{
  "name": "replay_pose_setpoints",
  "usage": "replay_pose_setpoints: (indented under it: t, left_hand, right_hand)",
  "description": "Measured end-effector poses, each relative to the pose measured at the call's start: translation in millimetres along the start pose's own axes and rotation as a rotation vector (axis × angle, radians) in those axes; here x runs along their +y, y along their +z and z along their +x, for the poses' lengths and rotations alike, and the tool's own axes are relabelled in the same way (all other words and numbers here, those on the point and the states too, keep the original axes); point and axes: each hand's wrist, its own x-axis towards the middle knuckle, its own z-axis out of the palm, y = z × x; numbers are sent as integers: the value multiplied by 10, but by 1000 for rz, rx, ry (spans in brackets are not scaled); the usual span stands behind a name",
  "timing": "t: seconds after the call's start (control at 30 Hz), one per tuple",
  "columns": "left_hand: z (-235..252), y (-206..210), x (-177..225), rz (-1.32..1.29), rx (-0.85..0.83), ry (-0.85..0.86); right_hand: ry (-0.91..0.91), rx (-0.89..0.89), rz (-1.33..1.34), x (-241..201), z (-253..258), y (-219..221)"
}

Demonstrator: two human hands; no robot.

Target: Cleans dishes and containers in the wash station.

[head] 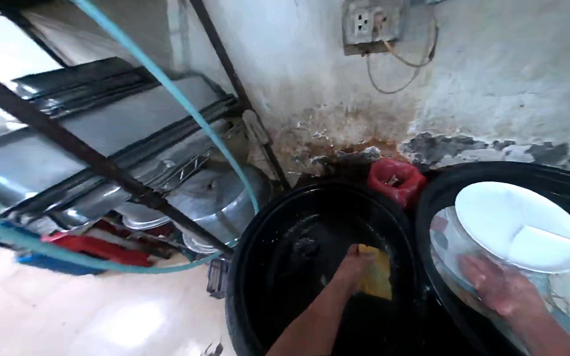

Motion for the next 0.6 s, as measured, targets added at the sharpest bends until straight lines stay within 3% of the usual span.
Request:
replay_pose_setpoints:
  t: [0.07,0.13,0.2,0.27,0.37,0.43,0.5,0.57,0.6]
  left_hand:
    - [65,118,73,242,-26,37]
    - [158,273,168,525,-64,78]
    - [250,437,205,769,-113,195]
    - [174,560,330,925,-171,347]
    - [114,610,594,1096,-209,259]
    - [191,495,583,986,-203,219]
    - [224,369,525,925,-210,223]
    - [209,279,457,926,-216,253]
    - [205,249,411,938,-219,286]
  right_hand:
    - [276,-162,-25,-47,-108,364]
    - [434,-318,-216,-172,-317,853]
    - [468,-520,-480,-283,-510,1261]
    - [335,-570,-706,-341,-610,1472]
    - [112,-293,-828,-379,-319,1130]
    - [-84,-66,-815,-308,10,552]
    - [-304,39,-678,-167,163,45]
    - [-271,48,-391,4,186,-72]
    - [-100,12,-239,39,142,19]
